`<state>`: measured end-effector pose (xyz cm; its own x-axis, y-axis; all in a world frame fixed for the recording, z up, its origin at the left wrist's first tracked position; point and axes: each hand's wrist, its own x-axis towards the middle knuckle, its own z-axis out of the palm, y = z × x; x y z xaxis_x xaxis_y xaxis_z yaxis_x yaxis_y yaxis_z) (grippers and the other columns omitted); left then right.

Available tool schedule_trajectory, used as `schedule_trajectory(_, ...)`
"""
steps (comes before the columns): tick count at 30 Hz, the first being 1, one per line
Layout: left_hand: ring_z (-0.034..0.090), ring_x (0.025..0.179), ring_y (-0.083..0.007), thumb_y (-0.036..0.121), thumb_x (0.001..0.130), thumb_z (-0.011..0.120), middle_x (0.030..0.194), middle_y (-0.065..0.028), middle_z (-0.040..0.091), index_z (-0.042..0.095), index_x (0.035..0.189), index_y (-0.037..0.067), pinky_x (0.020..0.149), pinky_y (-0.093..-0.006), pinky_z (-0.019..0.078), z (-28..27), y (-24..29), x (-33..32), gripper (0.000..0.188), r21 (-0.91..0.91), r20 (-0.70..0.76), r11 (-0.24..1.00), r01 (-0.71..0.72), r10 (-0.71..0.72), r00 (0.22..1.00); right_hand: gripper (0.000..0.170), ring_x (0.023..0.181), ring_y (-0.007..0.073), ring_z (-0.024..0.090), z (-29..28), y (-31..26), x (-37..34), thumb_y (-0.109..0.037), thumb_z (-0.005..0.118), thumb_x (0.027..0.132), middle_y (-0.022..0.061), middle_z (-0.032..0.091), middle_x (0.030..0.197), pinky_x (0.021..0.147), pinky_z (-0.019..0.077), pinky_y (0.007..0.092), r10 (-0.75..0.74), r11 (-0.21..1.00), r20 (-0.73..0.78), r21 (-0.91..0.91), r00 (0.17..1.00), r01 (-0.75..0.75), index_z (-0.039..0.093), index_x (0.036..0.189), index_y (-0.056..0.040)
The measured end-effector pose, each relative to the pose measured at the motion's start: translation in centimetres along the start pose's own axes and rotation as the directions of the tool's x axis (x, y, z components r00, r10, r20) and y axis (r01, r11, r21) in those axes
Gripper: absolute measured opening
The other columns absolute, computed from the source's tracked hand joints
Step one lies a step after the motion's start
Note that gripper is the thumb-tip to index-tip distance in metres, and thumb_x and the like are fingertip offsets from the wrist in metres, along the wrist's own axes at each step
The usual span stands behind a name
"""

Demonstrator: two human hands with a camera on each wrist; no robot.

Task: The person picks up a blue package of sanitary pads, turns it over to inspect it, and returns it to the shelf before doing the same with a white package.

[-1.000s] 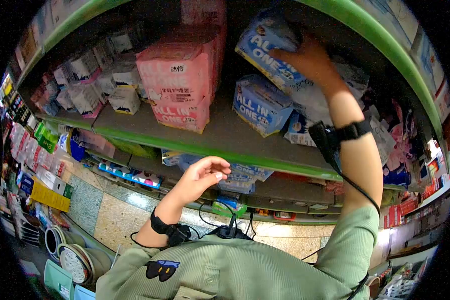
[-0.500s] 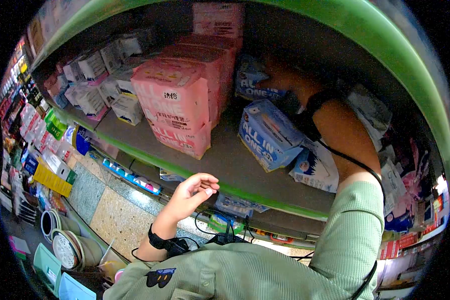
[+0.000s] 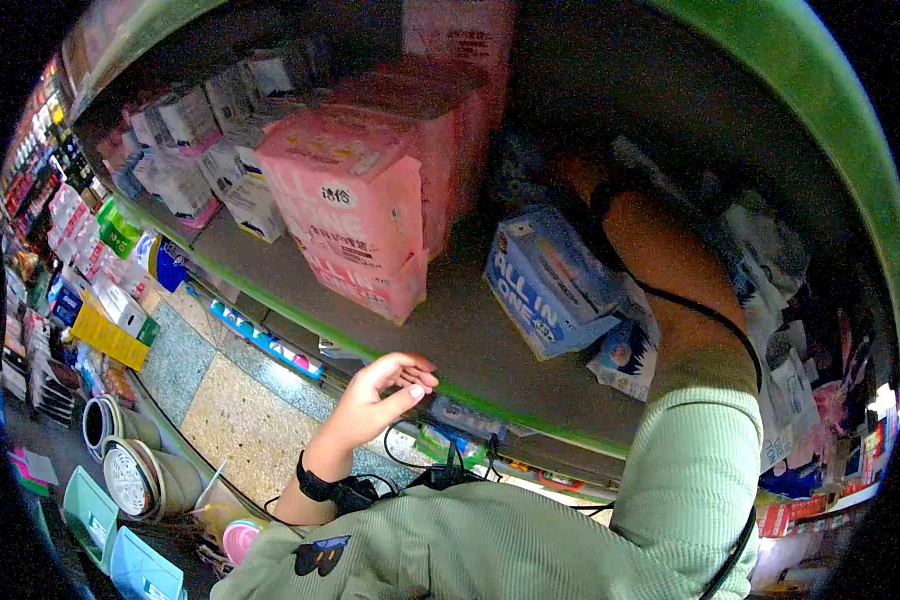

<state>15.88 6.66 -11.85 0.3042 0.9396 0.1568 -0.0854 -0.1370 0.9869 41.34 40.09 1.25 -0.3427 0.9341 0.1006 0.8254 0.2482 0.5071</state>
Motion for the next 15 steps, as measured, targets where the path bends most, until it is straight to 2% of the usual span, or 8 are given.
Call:
schedule_trajectory(2, 0.058, 0.095, -0.0141, 0.008, 0.088, 0.058, 0.104, -0.0091, 0.063, 0.055, 0.114, -0.001, 0.084, -0.0282, 0.0455, 0.1, 0.2, 0.0, 0.027, 0.008, 0.001, 1.000, -0.024, 0.024, 1.000, 0.081, 0.110, 0.0345, 0.048, -1.2, 0.4, -0.9, -0.052, 0.067, 0.077, 0.0227, 0.049, 0.125, 0.096, 0.0394, 0.0453, 0.019, 0.996, -0.022, 0.091, 1.000, -0.017, 0.038, 0.134, -0.0032)
schedule_trajectory(5, 0.058, 0.094, -0.0134, 0.007, 0.088, 0.057, 0.104, -0.0086, 0.063, 0.055, 0.115, 0.000, 0.083, -0.0273, 0.0452, -0.2, 0.8, -0.4, 0.028, 0.019, 0.032, 1.000, -0.002, 0.002, 0.999, 0.076, 0.102, 0.0321, 0.053, -6.8, 1.3, -3.6, -0.055, 0.065, 0.078, 0.0226, 0.054, 0.118, 0.092, 0.0421, 0.0441, 0.049, 0.910, 0.004, 0.413, 0.999, -0.046, 0.045, 0.129, -0.0025)
schedule_trajectory(8, 0.058, 0.096, -0.0132, 0.007, 0.089, 0.057, 0.105, -0.0082, 0.062, 0.054, 0.116, 0.001, 0.085, -0.0267, 0.0455, -0.6, 0.3, -0.4, 0.029, -0.049, 0.064, 0.998, 0.043, -0.040, 0.997, 0.073, 0.094, 0.0298, 0.058, -12.3, 0.7, -9.1, -0.058, 0.062, 0.079, 0.0226, 0.060, 0.111, 0.089, 0.0447, 0.0430, 0.007, 0.791, 0.215, 0.597, 0.977, -0.137, 0.052, 0.124, -0.0018)
schedule_trajectory(10, 0.058, 0.098, -0.0150, 0.008, 0.089, 0.057, 0.103, -0.0084, 0.061, 0.053, 0.116, 0.000, 0.088, -0.0293, 0.0465, -0.6, -0.1, -0.4, 0.028, -0.130, 0.077, 0.991, 0.035, -0.025, 0.997, 0.079, 0.095, 0.0310, 0.059, -14.4, -0.9, -13.0, -0.061, 0.065, 0.075, 0.0229, 0.059, 0.113, 0.087, 0.0461, 0.0419, -0.063, 0.796, 0.369, 0.579, 0.927, -0.177, 0.049, 0.126, -0.0019)
schedule_trajectory(11, 0.058, 0.097, -0.0134, 0.008, 0.089, 0.058, 0.103, -0.0075, 0.061, 0.054, 0.116, 0.001, 0.086, -0.0277, 0.0458, -0.6, 0.0, -0.5, 0.028, -0.146, 0.091, 0.989, 0.026, -0.013, 0.996, 0.082, 0.095, 0.0316, 0.060, -14.7, -1.6, -15.0, -0.062, 0.066, 0.073, 0.0231, 0.059, 0.113, 0.086, 0.0468, 0.0413, -0.097, 0.798, 0.442, 0.569, 0.892, -0.196, 0.048, 0.127, -0.0020)
schedule_trajectory(14, 0.057, 0.094, -0.0100, 0.009, 0.089, 0.058, 0.103, -0.0056, 0.062, 0.055, 0.115, 0.002, 0.082, -0.0245, 0.0443, -0.8, 0.3, -0.8, 0.027, -0.169, 0.129, 0.986, 0.008, 0.014, 0.992, 0.089, 0.098, 0.0335, 0.061, -10.7, -4.3, -18.5, -0.057, 0.072, 0.066, 0.0229, 0.060, 0.113, 0.084, 0.0482, 0.0386, -0.095, 0.900, 0.236, 0.436, 0.967, -0.018, 0.044, 0.131, -0.0024)
schedule_trajectory(15, 0.058, 0.095, -0.0116, 0.009, 0.089, 0.058, 0.103, -0.0065, 0.062, 0.055, 0.115, 0.002, 0.082, -0.0255, 0.0453, -1.0, 0.5, -1.0, 0.027, -0.167, 0.144, 0.986, 0.019, 0.006, 0.990, 0.091, 0.100, 0.0343, 0.061, -10.0, -4.8, -18.9, -0.054, 0.074, 0.064, 0.0235, 0.060, 0.114, 0.085, 0.0482, 0.0382, -0.073, 0.900, 0.220, 0.435, 0.973, -0.031, 0.043, 0.132, -0.0024)
